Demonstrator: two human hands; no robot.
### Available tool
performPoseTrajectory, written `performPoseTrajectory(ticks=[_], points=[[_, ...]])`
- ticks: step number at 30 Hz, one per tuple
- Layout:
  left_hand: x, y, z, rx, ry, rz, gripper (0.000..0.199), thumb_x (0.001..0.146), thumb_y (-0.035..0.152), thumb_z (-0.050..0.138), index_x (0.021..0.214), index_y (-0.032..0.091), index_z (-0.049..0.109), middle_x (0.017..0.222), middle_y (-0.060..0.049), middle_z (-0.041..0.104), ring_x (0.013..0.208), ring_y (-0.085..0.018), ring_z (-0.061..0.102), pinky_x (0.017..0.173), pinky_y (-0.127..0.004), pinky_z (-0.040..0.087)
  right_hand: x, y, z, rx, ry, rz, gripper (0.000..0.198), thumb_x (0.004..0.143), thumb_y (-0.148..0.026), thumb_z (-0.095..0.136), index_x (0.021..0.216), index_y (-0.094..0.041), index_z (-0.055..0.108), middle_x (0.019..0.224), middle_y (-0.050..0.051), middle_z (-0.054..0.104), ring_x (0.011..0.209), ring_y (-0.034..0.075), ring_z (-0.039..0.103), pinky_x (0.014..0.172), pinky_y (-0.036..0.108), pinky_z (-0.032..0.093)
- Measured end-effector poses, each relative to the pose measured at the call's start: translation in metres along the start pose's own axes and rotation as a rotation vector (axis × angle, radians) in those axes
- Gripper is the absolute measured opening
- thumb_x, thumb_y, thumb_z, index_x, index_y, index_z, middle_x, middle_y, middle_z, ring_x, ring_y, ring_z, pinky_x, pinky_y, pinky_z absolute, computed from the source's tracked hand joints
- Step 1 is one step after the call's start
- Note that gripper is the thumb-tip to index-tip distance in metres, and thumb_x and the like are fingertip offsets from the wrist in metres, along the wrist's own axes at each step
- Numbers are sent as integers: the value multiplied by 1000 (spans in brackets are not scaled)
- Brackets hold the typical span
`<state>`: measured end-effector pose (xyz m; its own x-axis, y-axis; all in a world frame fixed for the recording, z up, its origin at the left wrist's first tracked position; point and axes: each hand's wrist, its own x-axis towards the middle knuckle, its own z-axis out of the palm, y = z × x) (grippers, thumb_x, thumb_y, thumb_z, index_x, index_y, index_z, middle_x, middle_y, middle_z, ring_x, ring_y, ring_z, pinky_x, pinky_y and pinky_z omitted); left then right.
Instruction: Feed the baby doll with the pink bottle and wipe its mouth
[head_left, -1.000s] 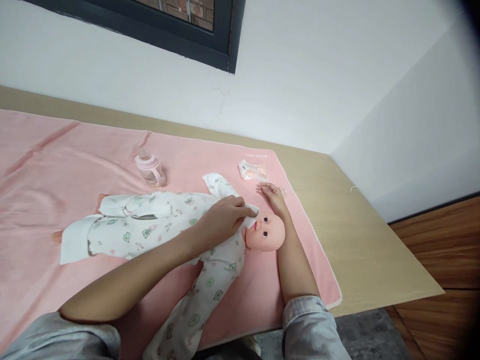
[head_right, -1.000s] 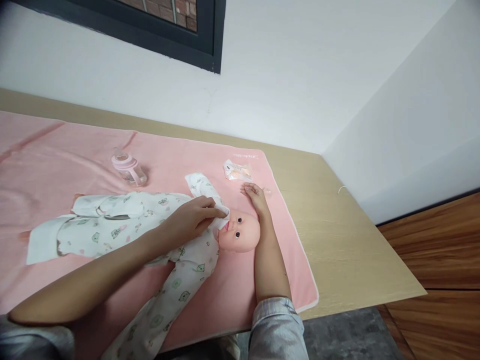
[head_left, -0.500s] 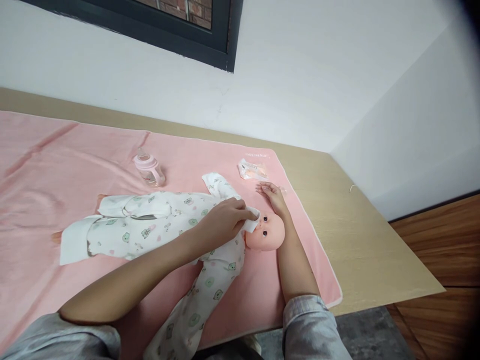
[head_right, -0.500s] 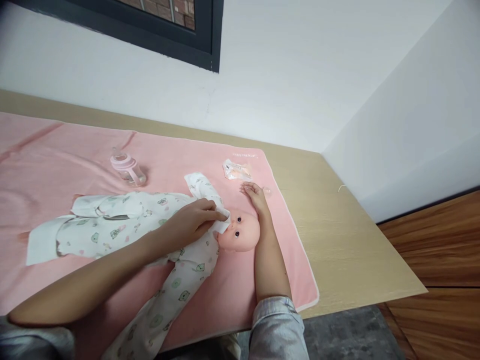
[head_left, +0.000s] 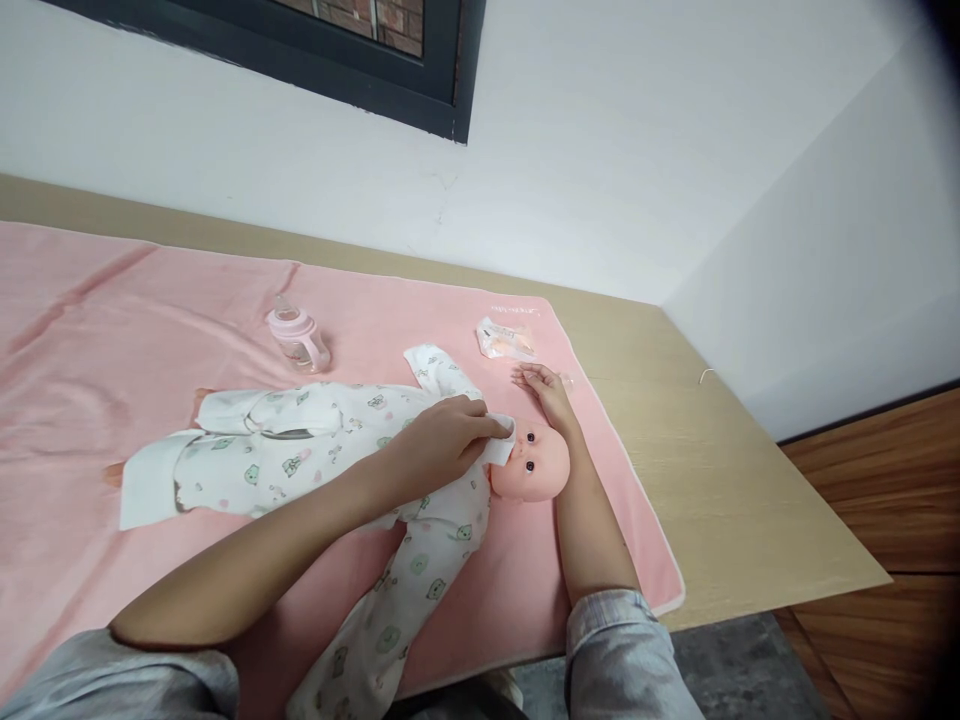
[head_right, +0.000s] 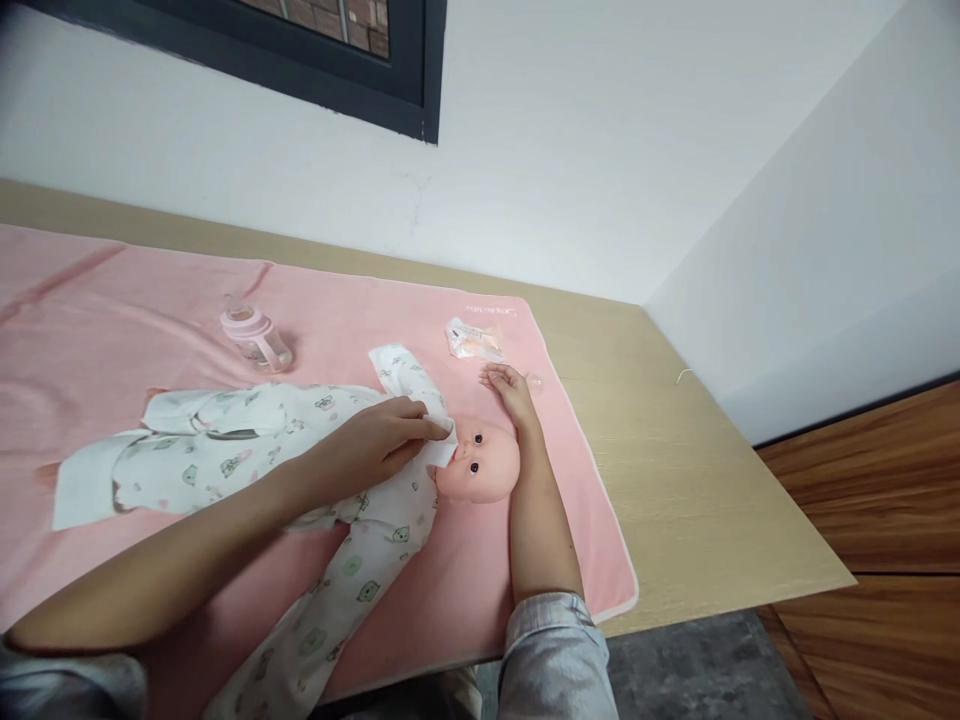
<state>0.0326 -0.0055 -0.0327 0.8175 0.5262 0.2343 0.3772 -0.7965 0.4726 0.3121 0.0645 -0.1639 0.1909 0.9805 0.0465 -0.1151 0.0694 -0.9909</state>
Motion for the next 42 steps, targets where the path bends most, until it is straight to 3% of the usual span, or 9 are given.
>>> performPoseTrajectory(ticks=[5,12,21,30,37,42], points=[[-4,7,-9,-23,-83,22,41,89,4,42,110,23,71,84,-3,60,78,-18,55,68,-27,40,-1,-2,1,1,1,-1,44,64,-50,82,95,-21,69,104,5,73,94,18,69,108,42,49],[-3,6,-5,33,-123,68,30,90,5,45,93,21,71,77,-1,58,74,-16,55,68,-28,38,2,2,0,0,2,-7,44,63,-49,83,95,-21,69,106,6,73,92,18,70,106,42,50],[-3,4,-2,115,-123,71,23,94,9,52,97,22,71,76,0,60,74,-16,53,72,-29,38,2,2,-1,1,-4,-5,43,64,-49,82,95,-22,69,104,6,72,93,18,69,106,42,50],[-1,-1,0,134,-100,32,26,92,8,53,104,22,72,84,-2,65,81,-20,54,80,-35,40,2,2,-1,2,-5,-6,42,65,-48,82,95,-21,70,102,6,72,92,18,69,107,43,50],[1,-6,7,179,-7,-3,26,93,8,50,103,17,72,84,-5,63,81,-22,52,76,-35,41,-1,-2,1,-3,-4,1,45,65,-49,82,97,-20,69,104,6,73,93,17,69,106,41,50],[3,-10,12,165,40,-6,35,92,3,47,108,21,72,82,-5,60,81,-21,51,77,-34,42,-1,-3,1,-22,-3,3,46,65,-49,81,98,-20,68,104,7,73,94,17,69,107,41,50]])
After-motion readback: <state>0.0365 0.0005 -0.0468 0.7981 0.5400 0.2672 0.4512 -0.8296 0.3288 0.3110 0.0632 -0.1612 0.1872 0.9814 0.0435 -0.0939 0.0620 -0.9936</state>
